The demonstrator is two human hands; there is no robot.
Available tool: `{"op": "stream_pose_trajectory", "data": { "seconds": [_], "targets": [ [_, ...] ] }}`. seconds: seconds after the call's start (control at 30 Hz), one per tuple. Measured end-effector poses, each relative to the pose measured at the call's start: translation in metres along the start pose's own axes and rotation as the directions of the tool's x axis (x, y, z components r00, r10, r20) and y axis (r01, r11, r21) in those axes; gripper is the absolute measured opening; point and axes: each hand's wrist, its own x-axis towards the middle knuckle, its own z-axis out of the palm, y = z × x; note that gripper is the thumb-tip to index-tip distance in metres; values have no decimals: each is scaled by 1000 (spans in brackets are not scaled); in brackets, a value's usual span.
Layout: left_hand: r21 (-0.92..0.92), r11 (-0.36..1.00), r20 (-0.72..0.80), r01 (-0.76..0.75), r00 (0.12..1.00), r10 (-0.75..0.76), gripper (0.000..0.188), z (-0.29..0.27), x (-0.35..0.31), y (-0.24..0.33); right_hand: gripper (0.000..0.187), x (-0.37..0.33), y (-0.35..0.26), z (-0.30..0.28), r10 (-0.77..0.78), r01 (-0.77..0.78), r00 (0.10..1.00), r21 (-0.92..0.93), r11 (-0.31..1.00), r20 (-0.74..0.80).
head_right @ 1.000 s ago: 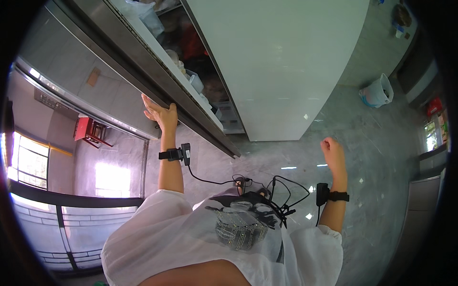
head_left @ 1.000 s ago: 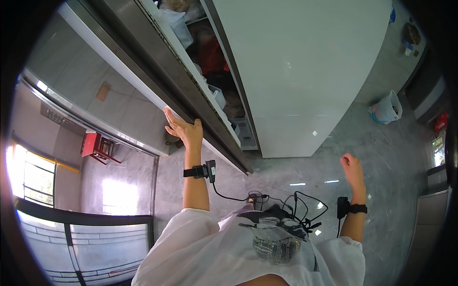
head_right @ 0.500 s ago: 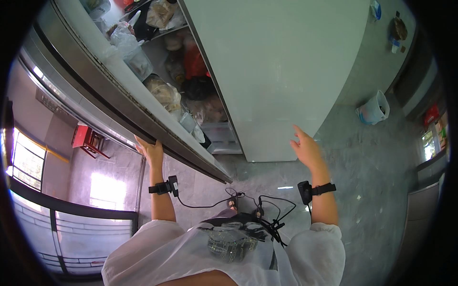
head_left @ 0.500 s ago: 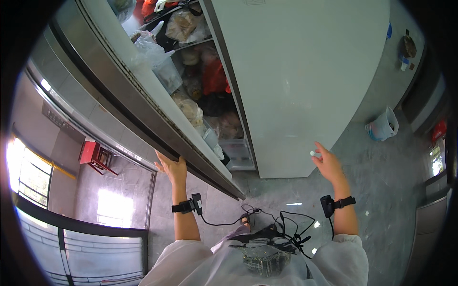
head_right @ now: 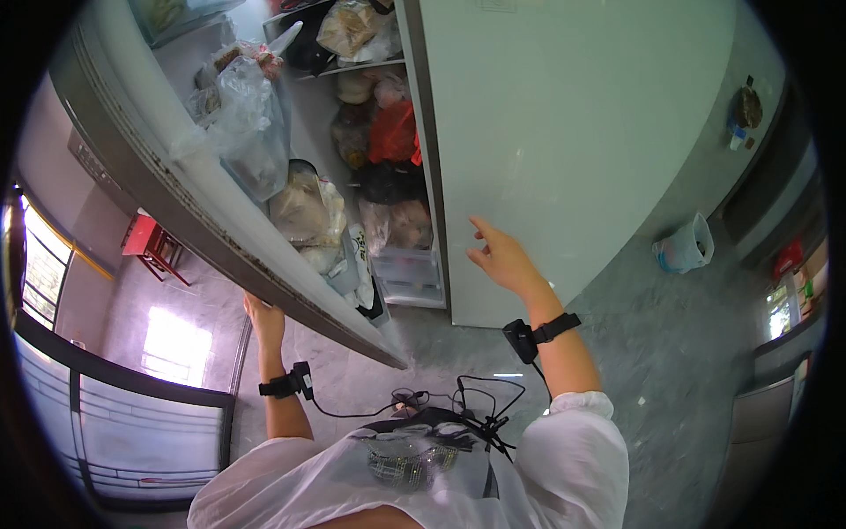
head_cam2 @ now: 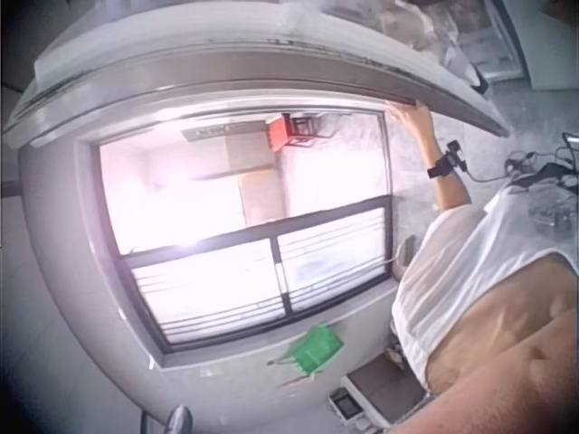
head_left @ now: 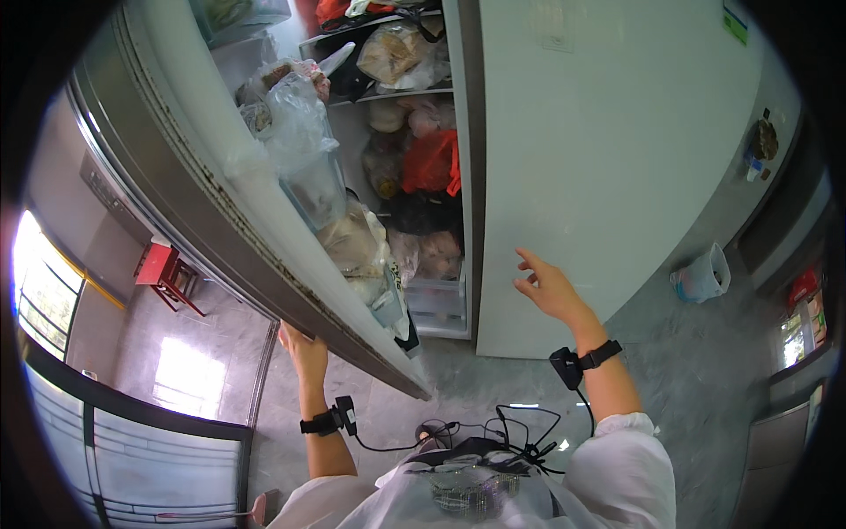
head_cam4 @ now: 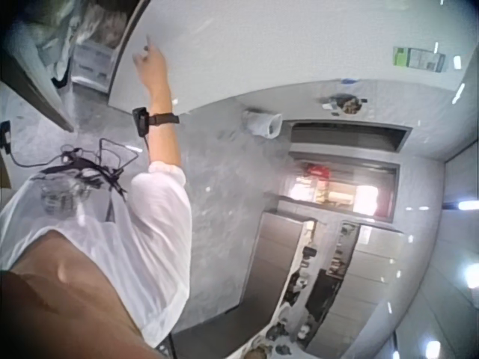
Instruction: The person rinses a metal container in the sink, retrieves a bag of meat from the refrigerator, and places the bag inside a pot of water to thaw.
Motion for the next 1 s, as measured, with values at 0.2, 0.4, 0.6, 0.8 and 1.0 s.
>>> {"op": "stream_pose_trajectory", "data": {
  "seconds": [0.2,0.4,0.6,0.8,1.0],
  "targets": [
    [-188,977,101,102,991,-84,40,2,1,-10,57,68,-9,14,-135,133,991,82,988,17],
    [-231,964,79,130,990,-115,31,7,1,-20,59,152,-5,37,-126,131,991,140,981,-48],
    [-202,970,139,138,984,-111,29,7,5,-22,65,229,16,60,-118,132,977,69,989,-181],
    [-143,984,2,107,994,-108,28,14,-3,-28,74,296,26,68,40,-10,961,108,994,-272],
    [-193,951,55,242,970,-236,20,11,-13,-38,78,371,23,67,56,-36,907,55,998,-418]
  ]
}}
